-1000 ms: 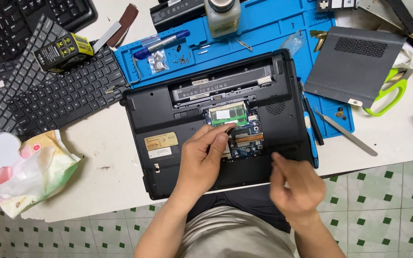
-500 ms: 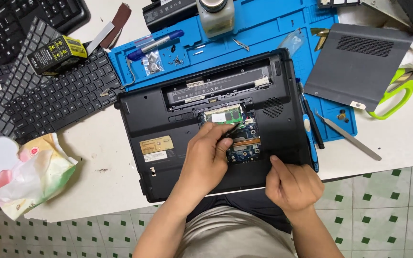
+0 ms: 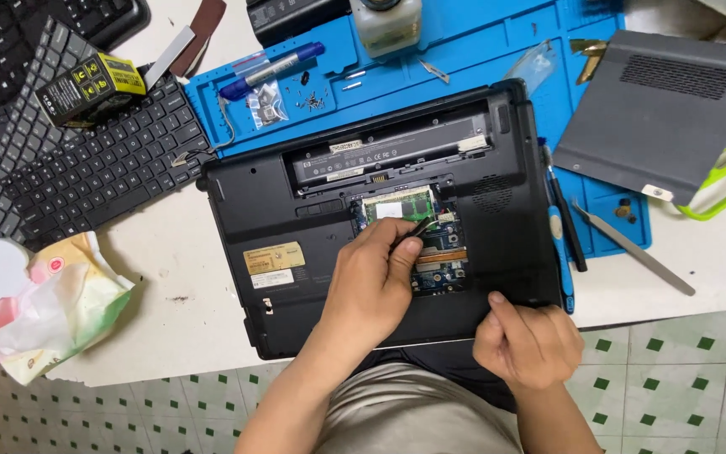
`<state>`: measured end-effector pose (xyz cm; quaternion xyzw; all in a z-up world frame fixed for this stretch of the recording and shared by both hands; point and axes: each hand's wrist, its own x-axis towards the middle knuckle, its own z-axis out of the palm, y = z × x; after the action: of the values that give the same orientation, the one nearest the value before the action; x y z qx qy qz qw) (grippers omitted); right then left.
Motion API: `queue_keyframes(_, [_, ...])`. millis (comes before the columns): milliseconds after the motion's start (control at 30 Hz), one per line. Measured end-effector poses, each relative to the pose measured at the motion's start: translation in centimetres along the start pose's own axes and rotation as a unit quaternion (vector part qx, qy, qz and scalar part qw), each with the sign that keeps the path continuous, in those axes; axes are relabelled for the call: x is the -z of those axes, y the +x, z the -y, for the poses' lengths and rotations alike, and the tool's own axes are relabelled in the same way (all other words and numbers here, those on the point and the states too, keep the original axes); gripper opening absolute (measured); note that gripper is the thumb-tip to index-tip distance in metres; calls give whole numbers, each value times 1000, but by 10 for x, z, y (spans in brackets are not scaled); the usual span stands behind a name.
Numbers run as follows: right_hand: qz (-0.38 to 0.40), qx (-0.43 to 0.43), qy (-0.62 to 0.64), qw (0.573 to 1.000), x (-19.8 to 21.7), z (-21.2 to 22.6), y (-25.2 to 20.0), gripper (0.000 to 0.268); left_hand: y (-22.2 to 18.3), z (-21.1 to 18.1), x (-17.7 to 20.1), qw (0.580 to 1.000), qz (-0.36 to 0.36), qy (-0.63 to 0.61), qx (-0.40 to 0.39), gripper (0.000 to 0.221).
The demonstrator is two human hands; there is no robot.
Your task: Technician disassembling a laptop, disconnecting internal ribbon cables and cleaning the motherboard area with a brush.
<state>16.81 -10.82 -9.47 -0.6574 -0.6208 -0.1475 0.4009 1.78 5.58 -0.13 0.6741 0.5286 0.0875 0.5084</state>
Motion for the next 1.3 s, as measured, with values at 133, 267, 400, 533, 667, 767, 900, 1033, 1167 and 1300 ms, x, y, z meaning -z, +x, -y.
queue_keyframes(133, [36, -18, 4, 999, 6, -2, -15, 17, 1, 4, -3, 1000, -18, 16, 13, 13])
queue_keyframes(267, [29, -20, -2, 999, 5, -4, -23, 17, 7, 10, -5, 999, -41, 23, 21, 12])
queue_keyframes(400, [10, -6, 18, 1000, 2, -5, -18, 16, 10, 12, -7, 998, -52, 36, 7, 13])
queue_keyframes(533, [14, -9, 17, 1000, 2, -4, -18, 17, 11, 16, -13, 997, -59, 52, -4, 10])
queue_keyframes(667, [0, -2, 19, 1000, 1, -3, -16, 17, 11, 17, -16, 994, -64, 85, 13, 10])
queue_keyframes(767, [6, -5, 10, 1000, 2, -1, -11, 17, 12, 18, -18, 993, -62, 99, 12, 11])
queue_keyframes(900, [-12, 4, 9, 1000, -2, -1, -6, 20, 12, 17, -20, 992, -63, 112, 20, 11])
queue_keyframes(1033, [-29, 12, 7, 999, -4, -2, -3, 19, 14, 16, -22, 992, -60, 108, 29, 13])
queue_keyframes(1167, [-68, 24, 38, 997, -13, -6, -3, 15, 11, 9, -20, 992, -78, 94, 23, 16])
queue_keyframes(1300, [-127, 25, 79, 988, -18, -6, -1, 18, 13, 12, -24, 991, -107, 76, 8, 17])
